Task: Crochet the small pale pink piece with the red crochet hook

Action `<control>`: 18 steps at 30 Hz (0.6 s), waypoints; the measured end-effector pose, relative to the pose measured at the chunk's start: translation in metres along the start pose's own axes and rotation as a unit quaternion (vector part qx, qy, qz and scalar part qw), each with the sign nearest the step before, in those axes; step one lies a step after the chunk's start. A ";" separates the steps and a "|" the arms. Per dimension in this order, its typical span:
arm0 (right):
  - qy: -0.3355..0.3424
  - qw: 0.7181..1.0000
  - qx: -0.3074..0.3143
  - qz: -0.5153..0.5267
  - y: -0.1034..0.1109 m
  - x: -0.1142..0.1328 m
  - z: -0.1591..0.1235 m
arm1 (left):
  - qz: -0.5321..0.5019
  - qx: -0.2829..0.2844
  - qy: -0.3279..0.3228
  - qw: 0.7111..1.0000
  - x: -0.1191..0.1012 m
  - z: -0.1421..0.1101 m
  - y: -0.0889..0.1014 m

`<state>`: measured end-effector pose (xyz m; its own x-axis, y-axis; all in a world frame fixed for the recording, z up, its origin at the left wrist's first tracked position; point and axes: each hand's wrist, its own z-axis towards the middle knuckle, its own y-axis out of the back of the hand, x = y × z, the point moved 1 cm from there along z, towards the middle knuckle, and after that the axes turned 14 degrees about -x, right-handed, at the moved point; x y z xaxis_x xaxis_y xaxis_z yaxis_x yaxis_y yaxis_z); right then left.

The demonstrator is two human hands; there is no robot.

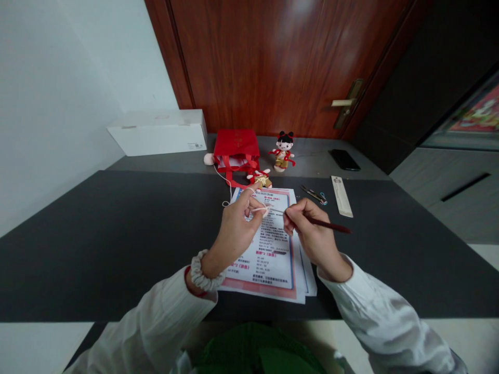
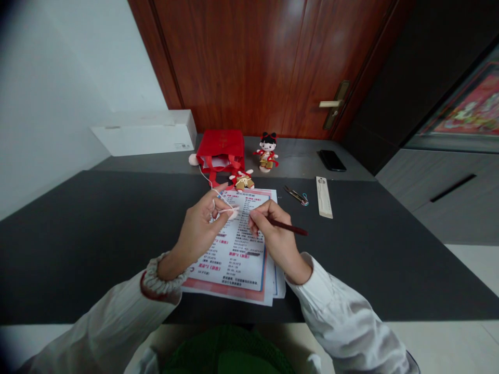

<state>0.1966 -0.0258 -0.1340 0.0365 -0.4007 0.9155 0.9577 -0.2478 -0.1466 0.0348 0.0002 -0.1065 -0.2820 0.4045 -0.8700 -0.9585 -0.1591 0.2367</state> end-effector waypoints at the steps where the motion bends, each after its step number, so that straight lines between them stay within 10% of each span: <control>1: -0.003 1.000 0.009 0.003 0.001 0.000 0.001 | 0.005 0.007 0.000 1.000 0.000 0.000 0.000; 8: 0.169 0.971 0.133 -0.109 0.020 0.005 0.005 | -0.006 0.044 0.016 0.999 0.007 0.003 0.001; 18: -0.157 0.969 0.076 0.174 0.002 -0.012 0.006 | -0.169 0.123 0.135 0.969 -0.001 -0.004 -0.006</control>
<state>0.1998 -0.0156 -0.1433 0.4262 -0.1430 0.8933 0.9023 -0.0041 -0.4312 0.0410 -0.0033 -0.1090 0.0391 0.1415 -0.9892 -0.9846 0.1743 -0.0140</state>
